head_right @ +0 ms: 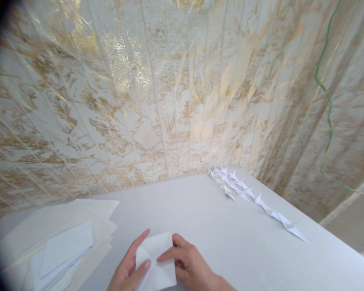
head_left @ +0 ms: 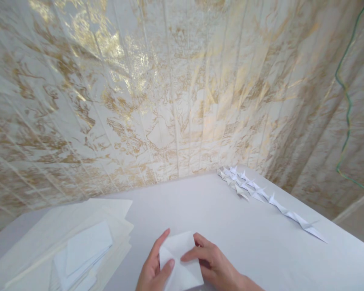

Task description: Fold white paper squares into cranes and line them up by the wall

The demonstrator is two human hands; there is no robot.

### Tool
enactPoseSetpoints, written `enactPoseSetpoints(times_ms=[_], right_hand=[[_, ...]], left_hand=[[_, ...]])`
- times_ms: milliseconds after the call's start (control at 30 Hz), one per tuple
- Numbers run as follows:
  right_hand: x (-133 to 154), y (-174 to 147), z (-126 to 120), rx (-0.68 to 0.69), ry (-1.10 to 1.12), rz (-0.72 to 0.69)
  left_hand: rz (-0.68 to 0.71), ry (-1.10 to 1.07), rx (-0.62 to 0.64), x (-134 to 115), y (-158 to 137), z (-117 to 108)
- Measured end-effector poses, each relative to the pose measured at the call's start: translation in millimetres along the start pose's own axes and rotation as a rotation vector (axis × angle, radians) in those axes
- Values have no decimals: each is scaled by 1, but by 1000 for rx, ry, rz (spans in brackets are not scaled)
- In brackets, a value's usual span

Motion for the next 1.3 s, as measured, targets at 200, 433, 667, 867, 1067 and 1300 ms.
enactPoseSetpoints(times_ms=[200,433,667,867,1067,1300], right_hand=[[-5,5,-2,-108,256,79],[-33,16,-8,-236,342,316],[-27,33,-4,-353,303,211],[-34,29,-4,-425,269,227],[-25,28,-1,-391,255,210],[-12,26,-3,-410,119,78]], left_hand=[[-42,-42,-81,11,1,-8],[-50,-143,-98,13,12,1],[-26,-220,-79,13,25,6],[-53,-257,-53,20,22,8],[72,-53,-178,11,14,12],[33,-41,-233,8,12,8]])
Point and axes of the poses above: each hand's wrist, its own y-axis towards the middle knuckle, its own z-axis out of the palm, x = y × z, the point moved 6 cm from there along y, towards the middle knuckle, and after that the axes turned 7 degrees about y, right-handed, at the moved point
